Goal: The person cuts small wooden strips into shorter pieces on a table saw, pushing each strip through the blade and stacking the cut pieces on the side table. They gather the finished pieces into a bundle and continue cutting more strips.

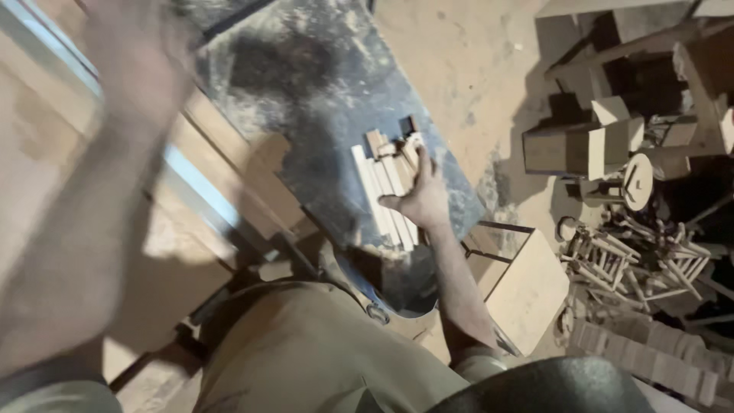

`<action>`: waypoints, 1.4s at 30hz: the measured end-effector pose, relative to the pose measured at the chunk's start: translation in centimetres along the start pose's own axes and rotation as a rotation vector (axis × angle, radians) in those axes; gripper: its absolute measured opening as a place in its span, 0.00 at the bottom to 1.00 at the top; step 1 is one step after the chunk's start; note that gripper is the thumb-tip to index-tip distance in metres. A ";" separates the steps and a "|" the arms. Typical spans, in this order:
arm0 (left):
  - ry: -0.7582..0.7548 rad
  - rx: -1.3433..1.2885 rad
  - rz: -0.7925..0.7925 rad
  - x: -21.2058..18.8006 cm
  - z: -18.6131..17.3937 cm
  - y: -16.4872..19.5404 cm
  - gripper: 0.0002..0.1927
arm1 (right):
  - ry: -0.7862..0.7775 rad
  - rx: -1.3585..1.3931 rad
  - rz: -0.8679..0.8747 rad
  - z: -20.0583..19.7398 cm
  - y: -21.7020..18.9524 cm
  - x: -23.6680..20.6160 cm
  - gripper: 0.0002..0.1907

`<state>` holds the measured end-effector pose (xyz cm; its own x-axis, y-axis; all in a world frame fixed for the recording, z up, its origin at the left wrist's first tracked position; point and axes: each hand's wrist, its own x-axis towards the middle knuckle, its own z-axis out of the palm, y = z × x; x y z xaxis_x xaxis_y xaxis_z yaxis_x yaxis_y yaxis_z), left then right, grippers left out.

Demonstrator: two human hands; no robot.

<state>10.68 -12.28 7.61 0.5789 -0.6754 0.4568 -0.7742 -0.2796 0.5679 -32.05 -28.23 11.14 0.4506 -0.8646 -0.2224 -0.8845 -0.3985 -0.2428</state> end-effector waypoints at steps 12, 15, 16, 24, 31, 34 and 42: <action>-0.510 -0.014 -0.206 -21.0 12.1 27.9 0.34 | 0.021 0.038 0.015 -0.5 0.1 -1.6 0.68; -0.460 0.028 -0.287 -22.6 13.5 27.5 0.35 | 0.007 0.036 -0.090 0.4 1.7 -0.9 0.75; -0.461 -0.001 -0.335 -22.6 13.7 27.2 0.36 | -0.002 0.045 -0.087 0.6 2.2 -0.7 0.74; -0.198 -0.054 -0.451 -23.3 6.8 28.0 0.26 | 0.047 0.021 -0.227 -0.1 2.3 -1.7 0.79; 0.228 0.067 -0.562 -26.8 -2.3 19.8 0.13 | -0.089 -0.105 -0.059 -0.7 1.0 -1.4 0.74; 0.074 0.138 -0.511 -25.3 -0.5 15.2 0.08 | -0.117 -0.085 -0.056 -1.2 0.6 -2.0 0.74; -0.206 0.341 -0.509 -24.0 0.9 12.5 0.23 | -0.152 -0.035 -0.039 -1.9 -0.1 -2.5 0.73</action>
<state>-13.11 -0.13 3.09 0.8605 -0.5087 0.0274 -0.4730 -0.7779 0.4137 -33.28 -26.63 13.54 0.4953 -0.7932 -0.3541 -0.8685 -0.4437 -0.2211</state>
